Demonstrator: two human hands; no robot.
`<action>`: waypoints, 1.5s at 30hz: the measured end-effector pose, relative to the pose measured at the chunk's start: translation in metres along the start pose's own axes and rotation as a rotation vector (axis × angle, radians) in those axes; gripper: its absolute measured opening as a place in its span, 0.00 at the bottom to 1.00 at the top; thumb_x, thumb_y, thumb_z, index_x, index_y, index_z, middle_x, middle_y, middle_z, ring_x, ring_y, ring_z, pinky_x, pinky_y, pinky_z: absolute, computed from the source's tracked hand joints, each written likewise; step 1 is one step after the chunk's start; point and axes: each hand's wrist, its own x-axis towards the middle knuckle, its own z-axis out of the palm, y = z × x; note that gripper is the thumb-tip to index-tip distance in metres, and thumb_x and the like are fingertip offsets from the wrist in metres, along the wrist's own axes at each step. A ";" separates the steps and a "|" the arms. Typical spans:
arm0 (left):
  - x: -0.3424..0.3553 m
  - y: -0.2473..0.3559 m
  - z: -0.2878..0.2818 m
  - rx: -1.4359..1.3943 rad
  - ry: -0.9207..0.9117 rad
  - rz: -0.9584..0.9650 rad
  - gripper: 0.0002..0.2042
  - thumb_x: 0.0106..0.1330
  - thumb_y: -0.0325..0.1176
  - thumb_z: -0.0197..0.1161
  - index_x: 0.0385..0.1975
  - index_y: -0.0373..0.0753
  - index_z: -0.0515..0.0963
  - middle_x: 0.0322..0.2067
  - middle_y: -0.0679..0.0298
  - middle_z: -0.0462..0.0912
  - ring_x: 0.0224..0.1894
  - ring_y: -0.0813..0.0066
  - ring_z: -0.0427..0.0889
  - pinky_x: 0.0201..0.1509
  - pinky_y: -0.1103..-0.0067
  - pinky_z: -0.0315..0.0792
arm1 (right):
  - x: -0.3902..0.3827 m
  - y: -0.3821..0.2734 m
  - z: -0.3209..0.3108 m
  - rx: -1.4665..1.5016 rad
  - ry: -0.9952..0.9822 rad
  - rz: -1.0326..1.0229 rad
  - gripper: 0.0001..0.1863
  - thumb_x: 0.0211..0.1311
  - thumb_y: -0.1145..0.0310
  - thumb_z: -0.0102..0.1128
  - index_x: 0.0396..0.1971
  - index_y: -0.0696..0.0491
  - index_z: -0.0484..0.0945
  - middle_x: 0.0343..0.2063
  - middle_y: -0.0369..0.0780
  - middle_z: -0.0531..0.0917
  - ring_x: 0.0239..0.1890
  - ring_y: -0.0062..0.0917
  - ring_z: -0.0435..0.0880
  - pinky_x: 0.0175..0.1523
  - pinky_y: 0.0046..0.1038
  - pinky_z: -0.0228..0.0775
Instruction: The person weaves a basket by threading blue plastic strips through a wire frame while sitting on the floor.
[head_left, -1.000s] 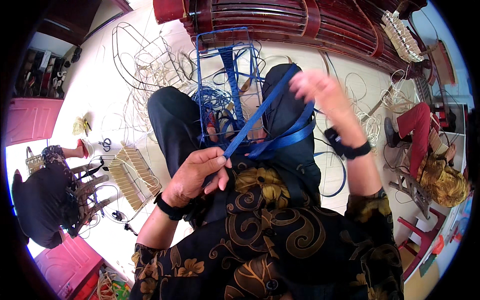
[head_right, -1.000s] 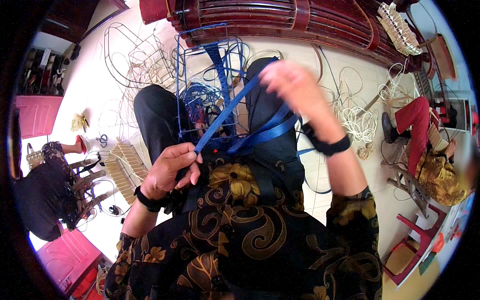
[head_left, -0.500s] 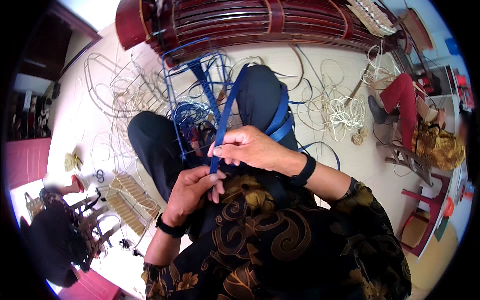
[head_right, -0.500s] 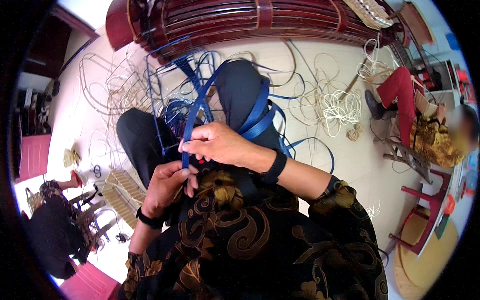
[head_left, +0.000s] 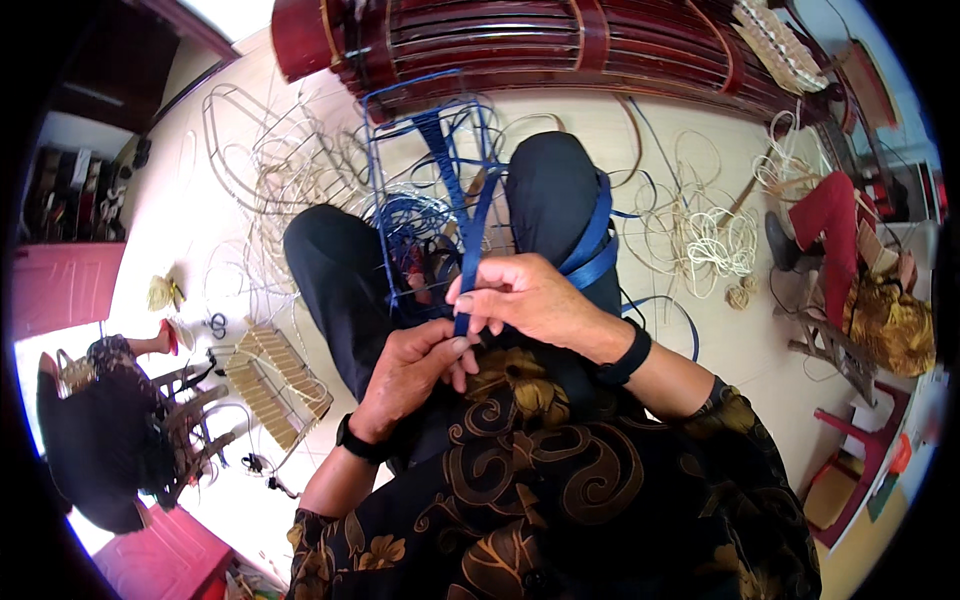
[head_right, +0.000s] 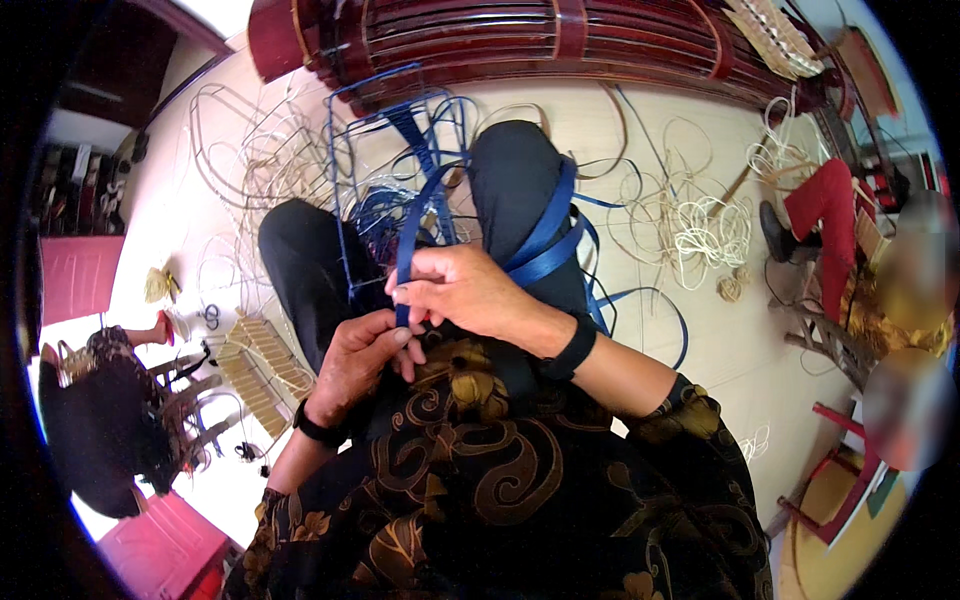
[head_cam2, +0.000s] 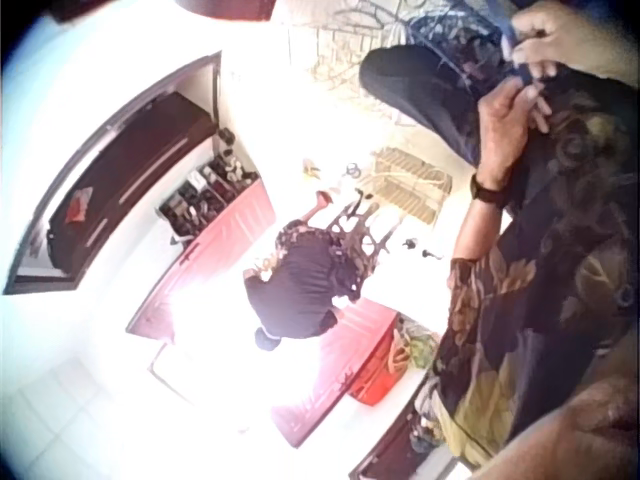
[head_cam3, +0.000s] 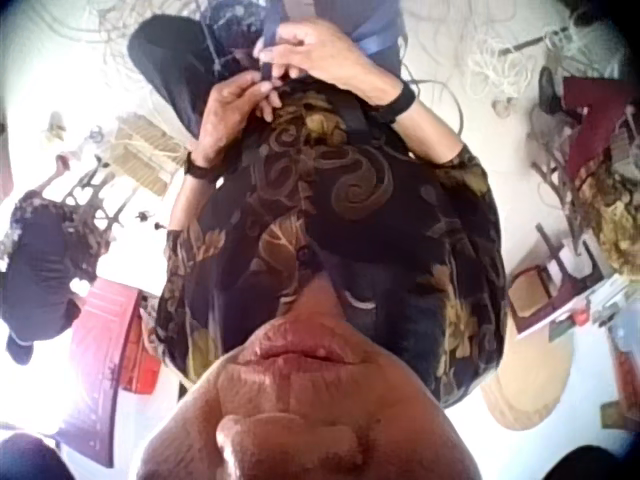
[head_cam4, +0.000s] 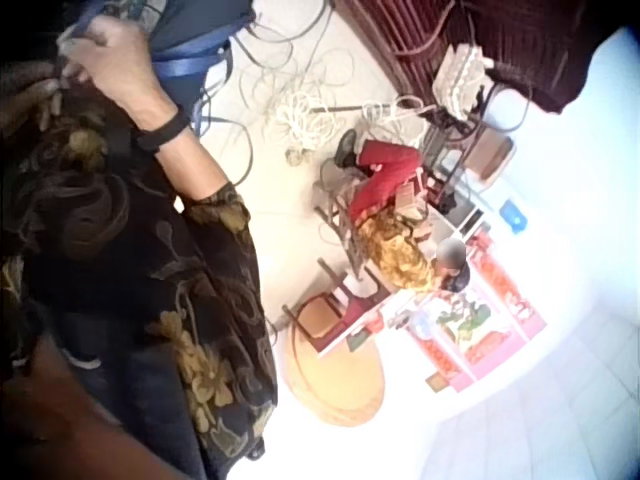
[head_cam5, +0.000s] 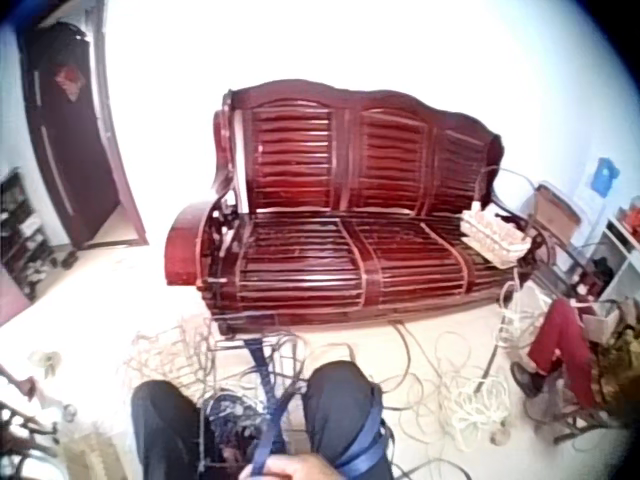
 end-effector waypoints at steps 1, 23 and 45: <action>0.002 -0.001 0.000 0.020 0.015 0.006 0.08 0.73 0.31 0.54 0.36 0.34 0.79 0.28 0.66 0.82 0.25 0.85 0.78 0.29 0.88 0.68 | 0.000 0.000 -0.002 -0.029 0.023 -0.009 0.10 0.67 0.69 0.59 0.43 0.59 0.80 0.31 0.36 0.83 0.29 0.15 0.81 0.32 0.16 0.71; -0.004 -0.022 -0.031 0.052 0.603 0.303 0.06 0.68 0.26 0.59 0.40 0.33 0.79 0.31 0.67 0.82 0.30 0.85 0.77 0.35 0.87 0.70 | 0.022 -0.017 -0.021 -0.057 0.250 -0.191 0.07 0.67 0.69 0.59 0.37 0.58 0.79 0.25 0.37 0.83 0.22 0.12 0.74 0.30 0.15 0.67; 0.024 -0.035 -0.053 -0.297 0.364 0.063 0.13 0.64 0.22 0.58 0.48 0.30 0.75 0.37 0.60 0.83 0.35 0.76 0.82 0.30 0.85 0.75 | 0.101 0.013 0.007 -0.435 0.118 0.040 0.06 0.65 0.70 0.59 0.32 0.58 0.77 0.24 0.36 0.82 0.29 0.15 0.79 0.34 0.19 0.69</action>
